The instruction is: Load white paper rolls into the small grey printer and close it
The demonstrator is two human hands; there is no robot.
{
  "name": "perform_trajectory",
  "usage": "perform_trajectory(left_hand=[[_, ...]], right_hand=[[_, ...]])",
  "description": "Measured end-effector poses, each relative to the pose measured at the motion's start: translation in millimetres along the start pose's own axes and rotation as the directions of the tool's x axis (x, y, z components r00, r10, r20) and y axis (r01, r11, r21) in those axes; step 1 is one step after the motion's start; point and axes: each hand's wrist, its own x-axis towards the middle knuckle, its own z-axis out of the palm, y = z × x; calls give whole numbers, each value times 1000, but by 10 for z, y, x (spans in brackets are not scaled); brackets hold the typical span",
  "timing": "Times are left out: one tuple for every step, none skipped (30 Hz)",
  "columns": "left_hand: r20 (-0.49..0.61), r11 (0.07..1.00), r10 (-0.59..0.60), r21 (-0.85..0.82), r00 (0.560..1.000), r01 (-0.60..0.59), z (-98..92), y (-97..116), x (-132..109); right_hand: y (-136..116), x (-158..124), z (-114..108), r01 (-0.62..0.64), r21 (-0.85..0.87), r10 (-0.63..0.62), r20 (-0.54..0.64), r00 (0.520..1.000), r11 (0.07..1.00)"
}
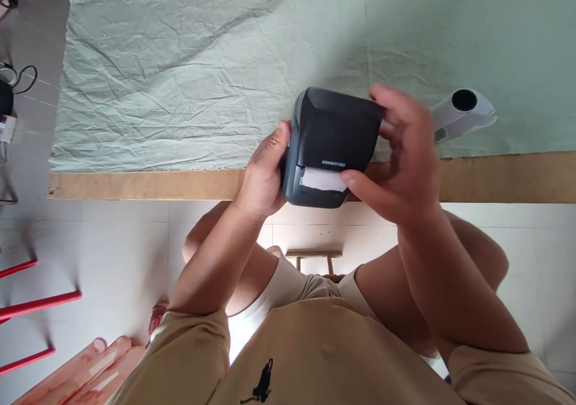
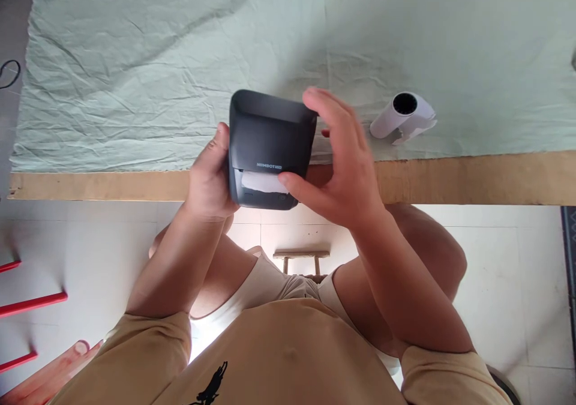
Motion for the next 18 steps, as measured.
perform_trajectory(left_hand=[[14, 1000, -8, -5, 1000, 8, 0, 4, -4], [41, 1000, -4, 7, 999, 3, -6, 5, -9], [74, 999, 8, 42, 997, -11, -17, 4, -13], [105, 996, 21, 87, 994, -30, -31, 1, -17], [127, 990, 35, 134, 991, -52, -47, -3, -19], [130, 983, 51, 171, 990, -73, -61, -6, -22], [124, 978, 65, 191, 990, -88, -71, -7, -24], [119, 976, 76, 196, 990, -99, -78, -6, -26], [119, 975, 83, 194, 989, -106, -79, -2, -29], [121, 975, 87, 193, 989, -109, -78, 4, -31], [128, 975, 79, 198, 989, -104, -75, 11, -35], [136, 973, 68, 208, 988, -95, -71, 20, -39], [142, 971, 59, 220, 988, -89, -69, 28, -42], [147, 970, 53, 229, 988, -86, -68, 35, -47], [152, 968, 52, 234, 987, -87, -70, 41, -51], [155, 968, 54, 235, 986, -91, -73, 45, -55], [160, 967, 56, 236, 985, -94, -76, 49, -59], [165, 967, 58, 237, 985, -97, -79, 53, -62]], right_hand=[[-41, 27, -8, 11, -54, -15, -80, 997, 999], [-84, 58, -10, 6, -86, -19, -154, 988, 996], [-129, 92, -3, 4, -89, -24, -228, 973, 996], [-173, 129, 10, 6, -61, -25, -300, 954, 998], [-216, 165, 28, 12, -11, -16, -364, 931, 1000], [-256, 199, 48, 17, 42, 2, -416, 909, 999], [-293, 229, 67, 13, 83, 27, -455, 890, 996], [-327, 253, 82, -1, 104, 52, -494, 868, 995], [-358, 271, 91, -31, 104, 80, -511, 856, 994], [-386, 283, 93, -79, 71, 104, -488, 867, 994], [-410, 289, 88, -111, -4, 97, -450, 888, 994], [-430, 292, 77, -124, -109, 71, -398, 914, 986], [-444, 293, 60, -123, -226, 45, -326, 944, 966], [-452, 291, 38, -114, -335, 33, -239, 970, 935], [-454, 289, 10, -101, -419, 41, -148, 988, 902], [-449, 286, -24, -82, -465, 53, -76, 996, 881], [-438, 284, -63, -67, -478, 73, -6, 997, 876], [-424, 282, -104, -56, -473, 99, 66, 993, 879]])
